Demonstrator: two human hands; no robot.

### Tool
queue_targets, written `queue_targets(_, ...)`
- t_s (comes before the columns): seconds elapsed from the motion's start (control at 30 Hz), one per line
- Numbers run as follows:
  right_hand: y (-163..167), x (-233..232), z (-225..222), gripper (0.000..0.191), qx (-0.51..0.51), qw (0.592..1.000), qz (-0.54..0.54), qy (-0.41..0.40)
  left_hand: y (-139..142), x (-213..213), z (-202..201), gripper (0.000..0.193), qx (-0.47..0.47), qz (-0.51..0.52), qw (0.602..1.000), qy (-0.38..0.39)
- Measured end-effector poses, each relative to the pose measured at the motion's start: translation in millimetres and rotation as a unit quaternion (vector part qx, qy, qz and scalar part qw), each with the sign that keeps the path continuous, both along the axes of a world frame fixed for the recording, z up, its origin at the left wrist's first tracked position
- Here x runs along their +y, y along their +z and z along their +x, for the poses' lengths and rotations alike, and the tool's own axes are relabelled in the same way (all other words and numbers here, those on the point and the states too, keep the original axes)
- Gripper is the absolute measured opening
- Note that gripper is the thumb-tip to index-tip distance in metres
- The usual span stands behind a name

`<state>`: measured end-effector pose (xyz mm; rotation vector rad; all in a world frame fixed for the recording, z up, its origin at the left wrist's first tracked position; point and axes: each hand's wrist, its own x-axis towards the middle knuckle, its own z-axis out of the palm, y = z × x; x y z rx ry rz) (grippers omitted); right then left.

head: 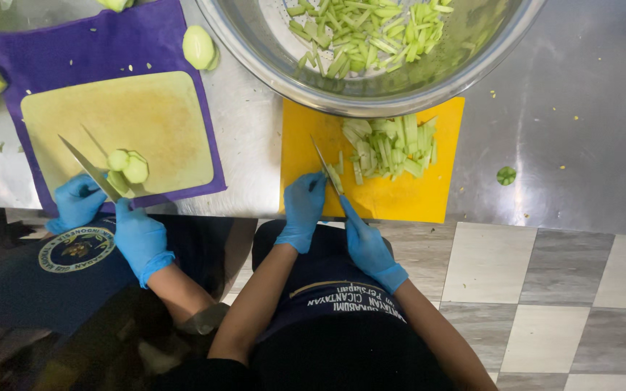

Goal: The person slices chayote squash into thin strips on a yellow cutting board and transfers the pieces into a metal colander. A second person slices chayote on a purple cutting board nearby. The camera wearer continues slicing and periodically moves the cut pieces into the colander.

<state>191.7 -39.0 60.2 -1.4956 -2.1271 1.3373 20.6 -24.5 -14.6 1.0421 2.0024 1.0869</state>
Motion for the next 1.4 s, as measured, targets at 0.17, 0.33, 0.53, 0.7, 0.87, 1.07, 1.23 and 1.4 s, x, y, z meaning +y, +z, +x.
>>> queue_targets(0.17,-21.2,0.7,0.3,0.056,0.058,0.998,0.019,0.004,0.2,-1.6,-0.6,0.023,-0.008,-0.004,1.0,0.009)
queue_targets(0.33,-24.8,11.0,18.6,0.055,0.099,0.987,-0.091,-0.087,8.9,1.3,0.9,0.026,-0.065,-0.014,0.997,0.038)
queue_targets(0.53,12.2,29.0,54.8,0.056,0.062,0.995,-0.016,-0.071,11.3,44.5,26.2,0.024,-0.089,-0.004,0.995,-0.04)
queue_targets(0.7,48.7,36.3,76.8,0.055,-0.038,0.987,0.151,-0.027,21.7,48.5,42.1,0.021,-0.037,0.099,0.994,-0.018)
queue_targets(0.87,67.6,39.4,96.1,0.054,0.063,0.986,0.154,0.0,48.7,28.9,63.4,0.023,-0.067,0.136,0.988,-0.002)
queue_targets(1.07,64.2,38.6,113.7,0.051,0.149,0.943,-0.245,-0.168,59.0,48.1,98.7,0.021,-0.09,0.204,0.974,-0.049)
queue_targets(1.23,60.8,38.0,138.6,0.051,0.132,0.956,-0.206,-0.16,50.8,51.2,87.5,0.017,0.133,0.204,0.969,-0.041)
queue_targets(1.4,64.5,45.5,150.0,0.053,0.045,0.975,-0.175,-0.133,53.1,52.2,6.8,0.029,0.21,0.163,0.959,0.097)
